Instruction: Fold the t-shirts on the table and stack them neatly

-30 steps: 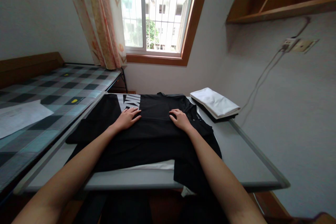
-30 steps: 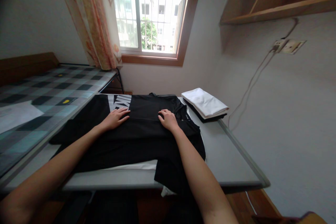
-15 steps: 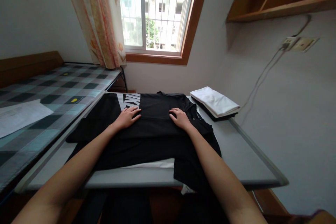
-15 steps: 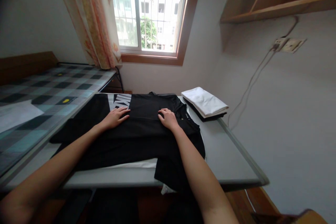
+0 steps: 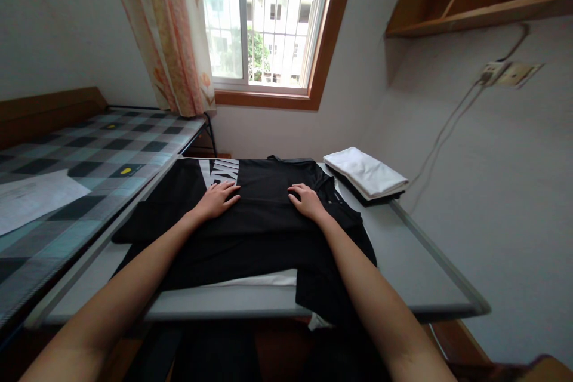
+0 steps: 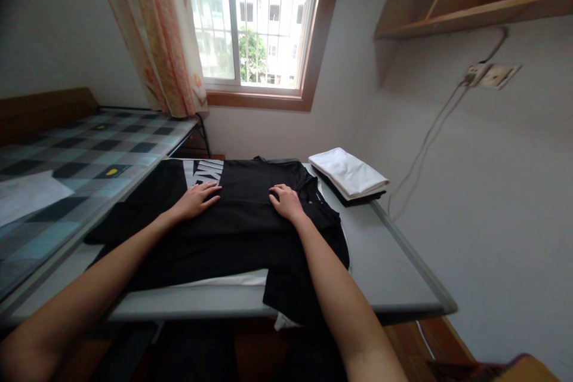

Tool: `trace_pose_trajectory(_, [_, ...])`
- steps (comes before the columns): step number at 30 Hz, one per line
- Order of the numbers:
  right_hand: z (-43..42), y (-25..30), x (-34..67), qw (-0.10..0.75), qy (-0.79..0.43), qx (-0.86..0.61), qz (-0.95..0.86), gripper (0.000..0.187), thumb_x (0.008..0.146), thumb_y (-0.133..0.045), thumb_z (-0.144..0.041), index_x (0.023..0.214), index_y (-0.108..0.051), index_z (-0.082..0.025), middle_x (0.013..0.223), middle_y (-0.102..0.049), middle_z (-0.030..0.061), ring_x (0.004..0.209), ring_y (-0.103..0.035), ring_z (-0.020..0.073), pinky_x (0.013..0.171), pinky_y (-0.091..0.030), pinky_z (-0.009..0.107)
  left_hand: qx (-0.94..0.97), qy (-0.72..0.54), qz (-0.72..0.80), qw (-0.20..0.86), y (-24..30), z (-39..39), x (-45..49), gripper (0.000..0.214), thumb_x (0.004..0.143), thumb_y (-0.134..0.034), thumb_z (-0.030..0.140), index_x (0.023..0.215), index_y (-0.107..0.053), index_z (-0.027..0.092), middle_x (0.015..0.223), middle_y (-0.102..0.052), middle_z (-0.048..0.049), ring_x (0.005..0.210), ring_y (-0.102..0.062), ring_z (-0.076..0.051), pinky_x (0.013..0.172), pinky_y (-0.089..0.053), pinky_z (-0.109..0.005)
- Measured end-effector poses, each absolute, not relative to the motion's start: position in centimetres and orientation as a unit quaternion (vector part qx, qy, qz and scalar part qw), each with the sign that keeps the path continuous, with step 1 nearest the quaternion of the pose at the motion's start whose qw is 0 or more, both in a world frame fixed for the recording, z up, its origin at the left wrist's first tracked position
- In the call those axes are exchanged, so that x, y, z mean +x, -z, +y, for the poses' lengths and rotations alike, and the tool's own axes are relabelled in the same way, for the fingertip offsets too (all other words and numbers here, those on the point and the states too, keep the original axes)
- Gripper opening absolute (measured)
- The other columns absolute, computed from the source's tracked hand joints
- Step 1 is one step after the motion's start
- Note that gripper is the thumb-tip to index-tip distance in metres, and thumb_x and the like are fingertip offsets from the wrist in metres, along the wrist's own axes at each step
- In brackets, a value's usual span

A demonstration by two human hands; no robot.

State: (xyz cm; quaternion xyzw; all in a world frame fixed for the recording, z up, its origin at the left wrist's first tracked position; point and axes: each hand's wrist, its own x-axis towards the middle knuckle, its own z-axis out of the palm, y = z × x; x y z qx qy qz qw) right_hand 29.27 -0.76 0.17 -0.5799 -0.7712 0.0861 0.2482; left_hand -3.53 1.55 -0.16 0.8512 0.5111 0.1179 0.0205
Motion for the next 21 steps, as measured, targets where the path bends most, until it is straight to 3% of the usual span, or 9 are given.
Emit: trace_pose_trajectory(21, [-0.74, -0.13, 29.34, 0.245, -0.076, -0.581, -0.773, 0.027, 0.091, -0.055, -0.030, 0.113, -0.068, -0.022, 0.126, -0.062, 0.0086, 0.118, -0.056, 0.0230, 0.102, -0.041, 0.038, 0.849, -0.131, 0.512, 0.030, -0.03, 1.41, -3.42, 0.052, 0.094, -0.037, 0.052, 0.136, -0.053, 0.025, 0.148, -0.045, -0.0083, 0.138, -0.038, -0.029, 0.113, -0.027, -0.051])
